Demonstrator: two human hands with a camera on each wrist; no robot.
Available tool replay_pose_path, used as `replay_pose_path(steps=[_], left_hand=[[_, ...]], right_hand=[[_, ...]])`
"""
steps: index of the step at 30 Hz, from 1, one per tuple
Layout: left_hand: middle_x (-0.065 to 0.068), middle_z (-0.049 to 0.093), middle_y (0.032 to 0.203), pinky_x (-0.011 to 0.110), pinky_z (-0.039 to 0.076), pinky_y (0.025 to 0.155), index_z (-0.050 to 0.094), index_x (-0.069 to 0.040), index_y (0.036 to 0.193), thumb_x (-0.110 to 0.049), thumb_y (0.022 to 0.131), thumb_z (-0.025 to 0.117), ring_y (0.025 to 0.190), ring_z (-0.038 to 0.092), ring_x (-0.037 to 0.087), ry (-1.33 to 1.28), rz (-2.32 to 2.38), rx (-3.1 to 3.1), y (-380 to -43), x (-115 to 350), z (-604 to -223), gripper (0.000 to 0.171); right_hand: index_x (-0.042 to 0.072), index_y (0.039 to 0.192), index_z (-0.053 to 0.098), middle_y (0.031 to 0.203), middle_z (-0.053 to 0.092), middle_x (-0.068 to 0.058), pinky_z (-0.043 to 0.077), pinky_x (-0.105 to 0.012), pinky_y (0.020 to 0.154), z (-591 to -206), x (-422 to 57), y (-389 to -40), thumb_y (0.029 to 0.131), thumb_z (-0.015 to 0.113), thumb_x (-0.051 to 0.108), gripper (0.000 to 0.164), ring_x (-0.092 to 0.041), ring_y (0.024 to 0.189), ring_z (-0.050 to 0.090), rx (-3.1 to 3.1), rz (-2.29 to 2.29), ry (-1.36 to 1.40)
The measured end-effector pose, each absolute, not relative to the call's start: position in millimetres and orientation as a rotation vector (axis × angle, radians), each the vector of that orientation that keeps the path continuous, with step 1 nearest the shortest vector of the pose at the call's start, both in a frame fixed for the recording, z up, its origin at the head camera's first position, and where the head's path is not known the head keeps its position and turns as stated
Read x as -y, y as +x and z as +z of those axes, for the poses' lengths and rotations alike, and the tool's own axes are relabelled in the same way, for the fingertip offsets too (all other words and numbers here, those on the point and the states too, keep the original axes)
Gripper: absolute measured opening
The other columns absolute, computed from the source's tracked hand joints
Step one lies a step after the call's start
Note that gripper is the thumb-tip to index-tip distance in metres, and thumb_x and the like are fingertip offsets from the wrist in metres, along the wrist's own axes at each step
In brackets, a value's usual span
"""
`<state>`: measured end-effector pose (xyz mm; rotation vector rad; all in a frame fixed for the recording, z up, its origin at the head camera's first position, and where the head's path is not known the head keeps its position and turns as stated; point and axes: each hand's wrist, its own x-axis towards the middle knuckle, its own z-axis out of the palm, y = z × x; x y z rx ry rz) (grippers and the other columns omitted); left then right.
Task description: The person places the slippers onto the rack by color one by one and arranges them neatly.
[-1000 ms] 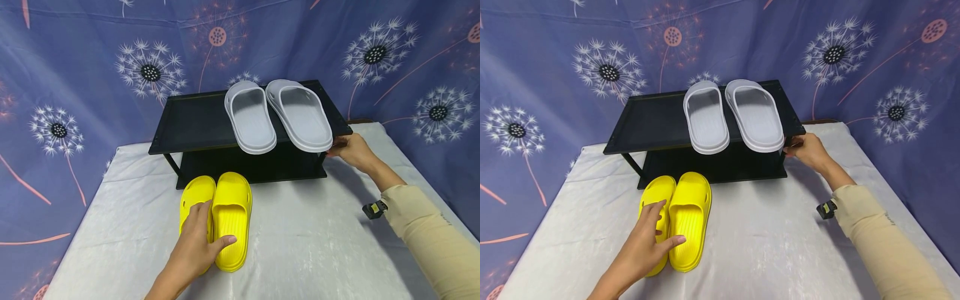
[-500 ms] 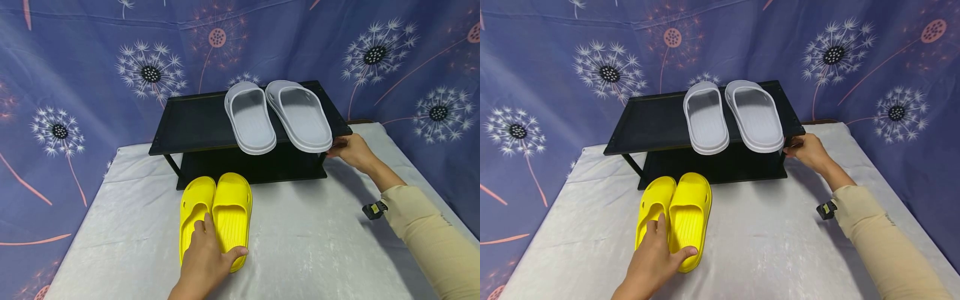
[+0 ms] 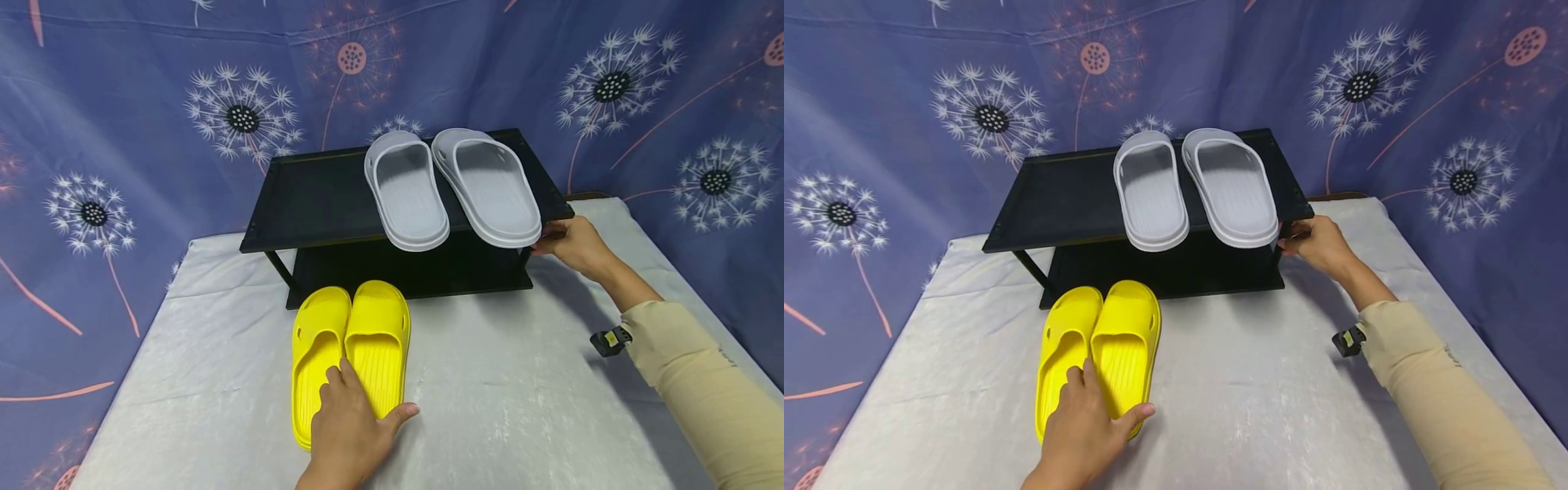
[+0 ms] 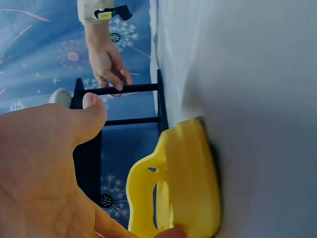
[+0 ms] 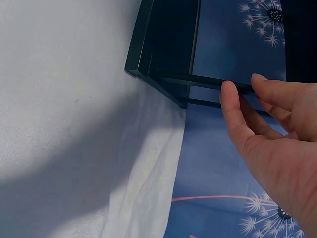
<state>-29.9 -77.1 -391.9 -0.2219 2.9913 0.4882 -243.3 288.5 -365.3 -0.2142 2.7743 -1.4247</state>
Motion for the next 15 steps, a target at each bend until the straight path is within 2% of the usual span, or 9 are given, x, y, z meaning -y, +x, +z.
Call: replay_pose_path(steps=[10, 15], left_hand=[[0.019, 0.042, 0.101, 0.041, 0.051, 0.062, 0.038, 0.011, 0.127, -0.078, 0.056, 0.073, 0.083, 0.046, 0.031, -0.236, 0.405, -3.075, -32.8, 72.2, -402.2, 0.120], [0.020, 0.042, 0.099, 0.041, 0.051, 0.059, 0.040, 0.010, 0.122, -0.077, 0.056, 0.075, 0.082, 0.045, 0.031, -0.261, 0.359, -3.071, -33.9, 70.5, -403.1, 0.114]], right_hand=[[-0.012, 0.114, 0.059, 0.092, 0.070, -0.015, 0.053, -0.015, 0.063, -363.9, -288.1, -242.8, 0.082, 0.068, -0.007, 0.034, -0.001, 0.069, 0.065, -2.789, -1.415, -0.207], [-0.011, 0.114, 0.059, 0.095, 0.069, -0.019, 0.053, -0.015, 0.063, -364.4, -288.1, -243.4, 0.083, 0.068, -0.007, 0.033, -0.002, 0.070, 0.065, -2.793, -1.400, -0.206]])
